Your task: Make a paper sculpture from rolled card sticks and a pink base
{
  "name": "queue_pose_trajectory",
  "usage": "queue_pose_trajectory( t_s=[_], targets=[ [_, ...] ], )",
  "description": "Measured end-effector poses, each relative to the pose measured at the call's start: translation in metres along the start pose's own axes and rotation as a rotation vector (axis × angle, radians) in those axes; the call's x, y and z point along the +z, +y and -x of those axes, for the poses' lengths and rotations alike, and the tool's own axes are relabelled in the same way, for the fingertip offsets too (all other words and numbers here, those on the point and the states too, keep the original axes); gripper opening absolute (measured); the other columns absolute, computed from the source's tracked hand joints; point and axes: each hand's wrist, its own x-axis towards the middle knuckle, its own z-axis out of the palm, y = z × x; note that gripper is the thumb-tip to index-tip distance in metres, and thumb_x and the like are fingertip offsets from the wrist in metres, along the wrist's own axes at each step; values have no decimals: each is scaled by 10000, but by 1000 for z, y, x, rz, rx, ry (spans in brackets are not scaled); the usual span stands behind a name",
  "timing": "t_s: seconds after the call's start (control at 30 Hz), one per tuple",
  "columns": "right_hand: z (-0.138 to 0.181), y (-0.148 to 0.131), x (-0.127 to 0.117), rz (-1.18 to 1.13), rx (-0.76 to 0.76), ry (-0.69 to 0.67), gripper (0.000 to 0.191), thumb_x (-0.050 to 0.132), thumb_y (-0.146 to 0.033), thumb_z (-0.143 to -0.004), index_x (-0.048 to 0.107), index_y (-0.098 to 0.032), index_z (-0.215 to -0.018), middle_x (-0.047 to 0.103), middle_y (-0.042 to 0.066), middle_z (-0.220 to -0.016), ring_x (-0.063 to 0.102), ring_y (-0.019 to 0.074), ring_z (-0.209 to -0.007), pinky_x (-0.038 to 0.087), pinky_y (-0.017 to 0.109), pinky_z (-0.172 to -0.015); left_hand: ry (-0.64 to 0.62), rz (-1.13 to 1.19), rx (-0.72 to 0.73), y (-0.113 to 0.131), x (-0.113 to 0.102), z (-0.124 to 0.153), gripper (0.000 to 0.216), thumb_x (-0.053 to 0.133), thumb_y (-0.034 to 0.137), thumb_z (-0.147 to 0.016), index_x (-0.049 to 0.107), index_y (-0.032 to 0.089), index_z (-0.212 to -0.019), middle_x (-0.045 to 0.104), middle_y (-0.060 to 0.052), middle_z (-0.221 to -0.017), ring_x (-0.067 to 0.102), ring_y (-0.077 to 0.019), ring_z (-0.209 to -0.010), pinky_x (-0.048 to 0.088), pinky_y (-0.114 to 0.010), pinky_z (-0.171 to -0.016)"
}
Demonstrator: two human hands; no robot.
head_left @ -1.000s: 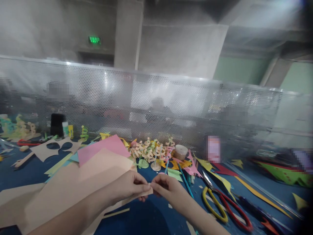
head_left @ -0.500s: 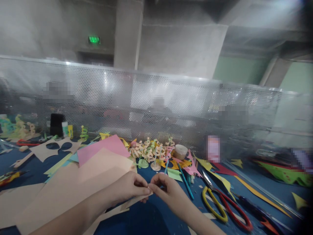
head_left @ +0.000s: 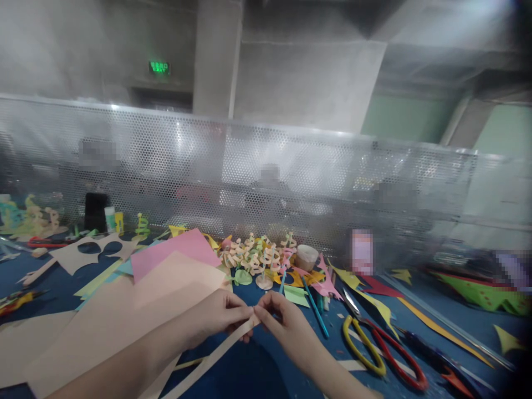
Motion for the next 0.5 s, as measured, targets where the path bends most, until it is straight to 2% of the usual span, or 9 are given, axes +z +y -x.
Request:
queue_pose_trajectory(
  t_s=[0.17,0.3,0.4,0.5],
  targets=[
    [1,-1,2,28,2,20,205,484,-365,-781,454,-195,-669,496,-16,-618,475,135,-595,385,240,-546,-12,-39,14,9,1,7,399,622,513,-624,675,119,-655,612,-7,-559,532,-124,-550,408,-237,-594],
    [1,0,4,-34,8,-16,237,480,-405,-781,462,-190,-681,458,-30,-610,452,117,-554,382,232,-518,6,-95,21,11,2,8,368,627,483,-625,673,118,-626,590,8,-534,503,-114,-529,400,-232,-576],
    [0,1,6,-96,28,-29,297,505,-473,-752,480,-183,-693,464,-28,-611,458,118,-564,391,236,-536,34,-95,14,9,3,7,326,641,438,-622,670,114,-631,574,12,-524,492,-112,-523,393,-227,-563],
    [-3,1,4,-232,124,-35,416,517,-599,-677,487,-184,-706,489,-20,-636,493,130,-592,428,254,-566,80,-107,34,10,5,5,327,639,434,-620,654,109,-591,554,16,-509,459,-102,-504,369,-217,-540]
  ],
)
